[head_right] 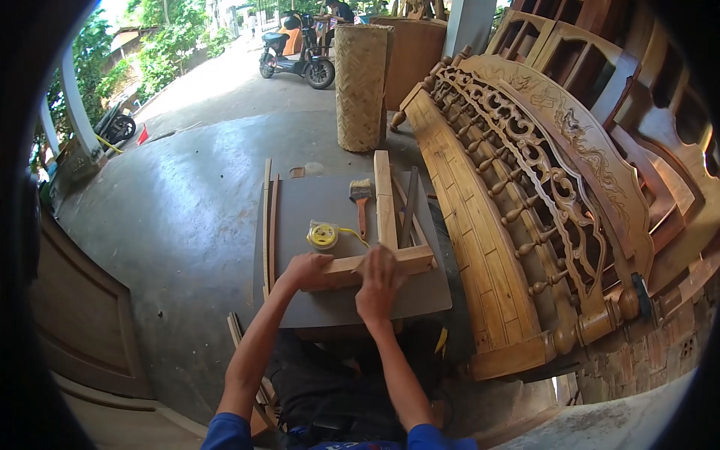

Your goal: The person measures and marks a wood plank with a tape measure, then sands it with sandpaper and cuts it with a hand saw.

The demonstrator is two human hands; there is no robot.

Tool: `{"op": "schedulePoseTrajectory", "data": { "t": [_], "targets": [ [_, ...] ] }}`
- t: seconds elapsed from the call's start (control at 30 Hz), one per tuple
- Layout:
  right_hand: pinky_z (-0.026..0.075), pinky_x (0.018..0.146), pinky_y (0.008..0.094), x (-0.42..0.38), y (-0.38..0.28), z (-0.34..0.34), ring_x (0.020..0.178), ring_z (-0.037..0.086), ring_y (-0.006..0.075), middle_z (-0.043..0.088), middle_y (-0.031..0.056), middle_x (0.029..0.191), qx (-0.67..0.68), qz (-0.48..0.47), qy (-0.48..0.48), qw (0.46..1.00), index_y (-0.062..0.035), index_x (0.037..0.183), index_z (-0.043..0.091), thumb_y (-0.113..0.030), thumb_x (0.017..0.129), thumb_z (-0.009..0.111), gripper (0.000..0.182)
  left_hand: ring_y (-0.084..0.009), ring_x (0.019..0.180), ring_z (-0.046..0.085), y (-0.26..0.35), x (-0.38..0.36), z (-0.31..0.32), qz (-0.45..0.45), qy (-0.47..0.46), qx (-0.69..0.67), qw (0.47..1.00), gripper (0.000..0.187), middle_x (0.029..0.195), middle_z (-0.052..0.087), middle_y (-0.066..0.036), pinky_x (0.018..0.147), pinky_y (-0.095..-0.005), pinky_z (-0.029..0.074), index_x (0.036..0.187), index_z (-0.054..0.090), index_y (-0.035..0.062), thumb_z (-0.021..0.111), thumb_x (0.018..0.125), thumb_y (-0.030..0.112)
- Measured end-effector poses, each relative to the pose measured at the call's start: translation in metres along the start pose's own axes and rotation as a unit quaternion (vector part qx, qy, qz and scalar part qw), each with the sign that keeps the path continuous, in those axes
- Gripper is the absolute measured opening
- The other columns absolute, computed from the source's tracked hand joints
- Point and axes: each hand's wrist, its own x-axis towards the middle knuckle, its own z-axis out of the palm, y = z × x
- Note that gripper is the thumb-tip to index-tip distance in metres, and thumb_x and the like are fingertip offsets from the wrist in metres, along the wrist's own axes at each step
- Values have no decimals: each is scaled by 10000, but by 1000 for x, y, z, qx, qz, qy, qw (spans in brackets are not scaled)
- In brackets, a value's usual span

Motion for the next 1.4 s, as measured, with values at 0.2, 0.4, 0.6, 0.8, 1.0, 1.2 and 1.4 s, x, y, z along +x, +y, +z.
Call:
{"op": "schedulePoseTrajectory", "data": {
  "t": [0.2,0.4,0.6,0.8,1.0,1.2,1.4],
  "targets": [
    [157,1081,472,9,41,-17,1336,188,291,212,63,1457,-30,57,-24,998,-73,1381,269,43,756,419,653,-285,812,618,3,-2,1,17,21,13,1000,419,833,650,-88,682,-404,489,887,612,129,697,606,429],
    [160,1067,506,-14,17,-20,1326,199,325,229,78,1449,17,-111,-93,989,-69,1384,260,44,752,436,666,-282,789,618,0,-6,15,51,90,21,994,389,812,636,-83,666,-403,488,840,592,111,709,598,393],
    [167,1078,471,7,62,-18,1310,252,313,285,53,1428,13,58,56,997,-80,1347,351,-12,747,472,616,-291,762,607,9,-21,24,57,172,50,982,340,796,613,-70,668,-398,484,814,581,104,704,601,339],
    [174,1081,446,-8,7,-34,1315,254,272,320,67,1409,51,-145,-137,979,-63,1334,362,14,742,441,602,-292,785,598,6,-18,29,57,167,31,984,311,809,602,-75,676,-402,480,810,574,96,701,601,288],
    [182,1078,447,5,46,-20,1286,313,281,345,82,1394,-11,21,-6,1000,-62,1328,374,21,745,429,592,-289,788,596,7,-26,24,53,155,50,985,291,804,596,-80,677,-402,480,798,578,92,697,605,274],
    [179,1080,444,5,57,-37,1315,250,297,338,102,1396,60,-37,-76,995,-60,1328,379,34,737,429,601,-280,783,602,9,-24,27,41,157,48,986,314,792,595,-76,671,-397,481,798,584,96,708,599,306],
    [201,1070,436,0,43,-30,1299,287,285,357,78,1387,23,-96,-98,990,-63,1326,380,31,730,452,608,-280,788,604,11,-25,27,37,157,39,986,307,786,596,-72,682,-393,480,798,591,99,709,611,313]
  ]
}}
